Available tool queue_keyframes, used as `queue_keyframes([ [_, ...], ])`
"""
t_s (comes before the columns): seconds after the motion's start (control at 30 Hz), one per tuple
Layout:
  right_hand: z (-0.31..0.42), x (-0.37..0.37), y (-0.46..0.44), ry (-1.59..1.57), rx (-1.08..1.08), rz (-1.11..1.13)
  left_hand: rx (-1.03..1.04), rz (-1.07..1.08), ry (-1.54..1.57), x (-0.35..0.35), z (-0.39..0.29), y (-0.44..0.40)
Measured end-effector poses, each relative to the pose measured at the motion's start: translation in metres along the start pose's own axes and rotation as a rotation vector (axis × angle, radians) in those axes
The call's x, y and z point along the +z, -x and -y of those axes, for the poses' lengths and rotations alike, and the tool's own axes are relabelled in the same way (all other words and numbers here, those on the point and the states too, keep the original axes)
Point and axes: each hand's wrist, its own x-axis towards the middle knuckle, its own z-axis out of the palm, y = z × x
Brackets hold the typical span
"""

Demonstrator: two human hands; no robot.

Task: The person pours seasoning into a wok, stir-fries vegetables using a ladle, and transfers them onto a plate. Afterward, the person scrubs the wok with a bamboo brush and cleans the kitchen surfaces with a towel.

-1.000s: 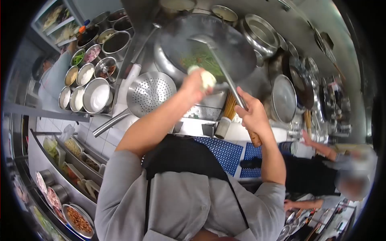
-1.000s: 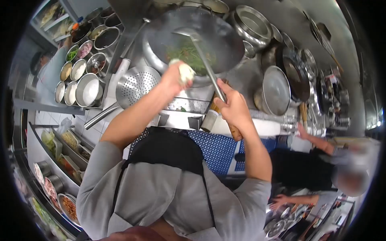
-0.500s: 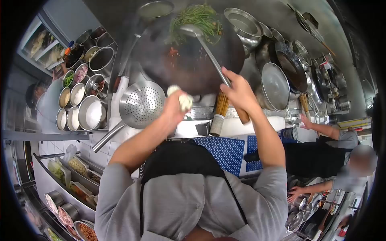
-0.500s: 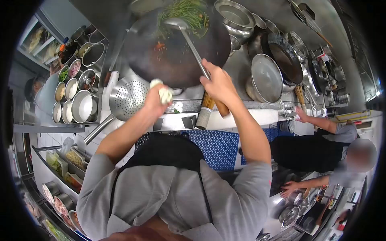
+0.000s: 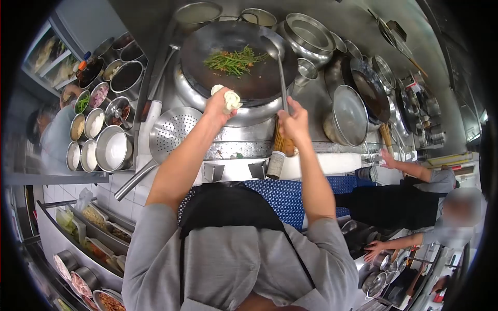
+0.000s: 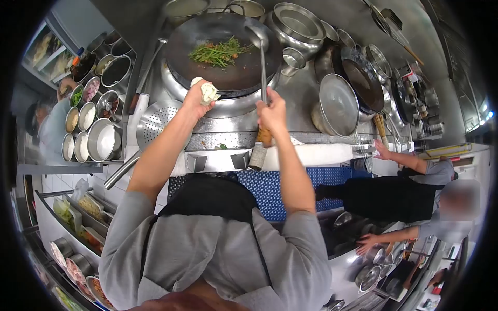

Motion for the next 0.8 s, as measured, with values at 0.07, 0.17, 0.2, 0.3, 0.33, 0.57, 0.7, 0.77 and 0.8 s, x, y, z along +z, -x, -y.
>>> queue_keyframes([
  [0.07,-0.017,0.036,-0.012,-0.092,-0.034,-0.062,0.008,-0.001,0.007,0.001,0.0,0.003],
  [0.17,0.009,0.041,0.011,-0.01,0.025,0.115,0.019,0.005,-0.005,-0.001,0.001,0.002],
  [0.2,0.012,0.029,0.019,0.091,-0.005,0.159,0.018,0.01,-0.013,-0.003,0.002,0.001],
  [0.3,0.02,0.0,0.047,0.372,-0.184,0.203,-0.012,0.039,-0.056,-0.003,-0.002,0.005],
  [0.33,0.037,-0.002,0.058,0.417,-0.09,0.229,-0.019,0.045,-0.075,-0.003,-0.004,0.006],
  [0.57,0.038,0.038,-0.028,0.694,-0.44,0.096,-0.026,0.047,-0.11,0.0,-0.006,0.013],
  [0.7,0.055,0.055,-0.033,0.766,-0.366,0.19,-0.016,0.046,-0.098,-0.001,-0.005,0.012],
  [0.77,0.05,0.038,-0.004,0.759,-0.448,0.267,-0.005,0.064,-0.073,-0.004,-0.003,0.012],
  [0.8,0.045,0.024,0.017,0.757,-0.487,0.302,-0.029,0.07,-0.053,-0.004,-0.005,0.014],
])
